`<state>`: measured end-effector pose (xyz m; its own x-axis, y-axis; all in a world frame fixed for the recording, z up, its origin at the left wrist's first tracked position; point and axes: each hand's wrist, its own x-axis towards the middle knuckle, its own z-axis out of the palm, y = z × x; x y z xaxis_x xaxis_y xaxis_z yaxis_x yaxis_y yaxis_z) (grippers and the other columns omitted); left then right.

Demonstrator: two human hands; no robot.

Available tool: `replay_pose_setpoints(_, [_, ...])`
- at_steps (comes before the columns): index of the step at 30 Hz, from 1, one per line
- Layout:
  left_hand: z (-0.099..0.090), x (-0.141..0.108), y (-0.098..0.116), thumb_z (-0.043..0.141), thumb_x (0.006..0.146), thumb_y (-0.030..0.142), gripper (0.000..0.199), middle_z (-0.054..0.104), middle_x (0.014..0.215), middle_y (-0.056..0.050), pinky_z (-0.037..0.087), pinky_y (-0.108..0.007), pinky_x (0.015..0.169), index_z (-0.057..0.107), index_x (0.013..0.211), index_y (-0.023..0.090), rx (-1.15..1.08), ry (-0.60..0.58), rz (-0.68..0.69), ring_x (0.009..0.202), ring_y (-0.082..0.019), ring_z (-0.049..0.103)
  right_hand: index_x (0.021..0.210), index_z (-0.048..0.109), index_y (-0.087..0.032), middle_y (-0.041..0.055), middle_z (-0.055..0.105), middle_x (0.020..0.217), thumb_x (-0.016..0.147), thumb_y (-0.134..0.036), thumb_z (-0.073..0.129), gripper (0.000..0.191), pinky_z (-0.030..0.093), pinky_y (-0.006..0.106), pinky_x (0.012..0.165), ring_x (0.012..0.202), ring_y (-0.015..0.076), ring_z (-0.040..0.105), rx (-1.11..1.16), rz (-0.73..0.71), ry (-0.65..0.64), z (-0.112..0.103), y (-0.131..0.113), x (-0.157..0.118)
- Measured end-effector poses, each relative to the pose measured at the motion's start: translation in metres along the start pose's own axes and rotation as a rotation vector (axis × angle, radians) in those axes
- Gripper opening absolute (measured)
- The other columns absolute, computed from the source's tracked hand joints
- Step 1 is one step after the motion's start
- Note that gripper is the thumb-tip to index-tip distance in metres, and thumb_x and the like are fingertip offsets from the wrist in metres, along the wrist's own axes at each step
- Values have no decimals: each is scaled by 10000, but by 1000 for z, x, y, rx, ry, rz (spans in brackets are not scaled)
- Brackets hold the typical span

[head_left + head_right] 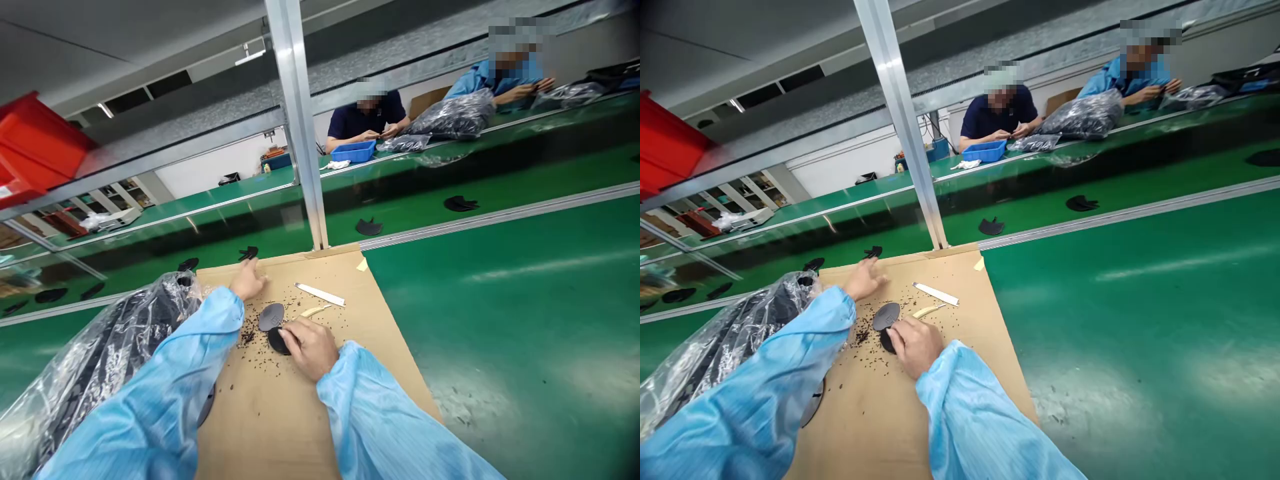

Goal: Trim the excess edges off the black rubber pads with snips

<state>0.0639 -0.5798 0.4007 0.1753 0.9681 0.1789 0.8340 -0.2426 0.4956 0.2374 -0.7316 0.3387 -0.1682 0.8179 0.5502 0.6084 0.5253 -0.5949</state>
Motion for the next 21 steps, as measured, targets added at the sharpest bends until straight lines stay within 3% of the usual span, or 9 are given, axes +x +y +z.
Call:
replay_pose_setpoints(4, [10,-57,4,645,803,375,613,504,1362,-257,334,-448,1068,523,1300,37,13,-77,59,1262,-366,478,824,694,-210,37,656,774,940,-276,489,244,428,251,664,706,144,594,59,50,40,-3,2,3])
replay_pose_setpoints(7, [20,-95,4,636,791,484,672,508,1379,-217,354,-455,1074,518,1332,103,16,-107,109,1287,-354,464,784,692,-200,28,646,713,921,-262,515,232,428,255,637,667,146,583,67,91,82,-5,2,6])
replay_pose_setpoints(9, [29,-113,4,602,816,473,604,511,1381,-202,358,-469,1075,549,1309,128,7,-87,145,1294,-351,457,777,693,-195,27,654,702,907,-238,537,207,438,261,631,653,150,588,69,102,114,-6,2,8])
replay_pose_setpoints(13, [39,-130,8,522,872,340,359,629,1199,-206,405,-506,1004,668,1126,134,-40,10,164,1136,-358,560,774,693,-195,47,680,725,902,-202,546,195,472,285,648,675,174,620,24,92,135,-10,1,9])
replay_pose_setpoints(16, [37,-137,14,521,866,262,302,666,1065,-226,411,-532,960,689,1058,100,-81,48,149,1050,-367,577,800,689,-210,66,695,770,912,-198,528,197,485,312,677,723,199,640,-15,67,103,-13,-1,5])
replay_pose_setpoints(18, [33,-143,18,511,877,241,301,663,1083,-202,414,-463,984,677,1084,100,-98,84,133,1075,-318,570,848,687,-214,95,698,819,919,-206,513,187,484,352,716,769,229,643,-7,37,83,-12,-1,1])
replay_pose_setpoints(21, [31,-139,18,442,931,264,317,653,1158,-98,439,-239,954,640,1159,167,-92,156,63,1082,-162,579,941,680,-189,177,682,925,907,-253,541,157,455,442,780,862,304,625,56,-17,70,-3,9,6])
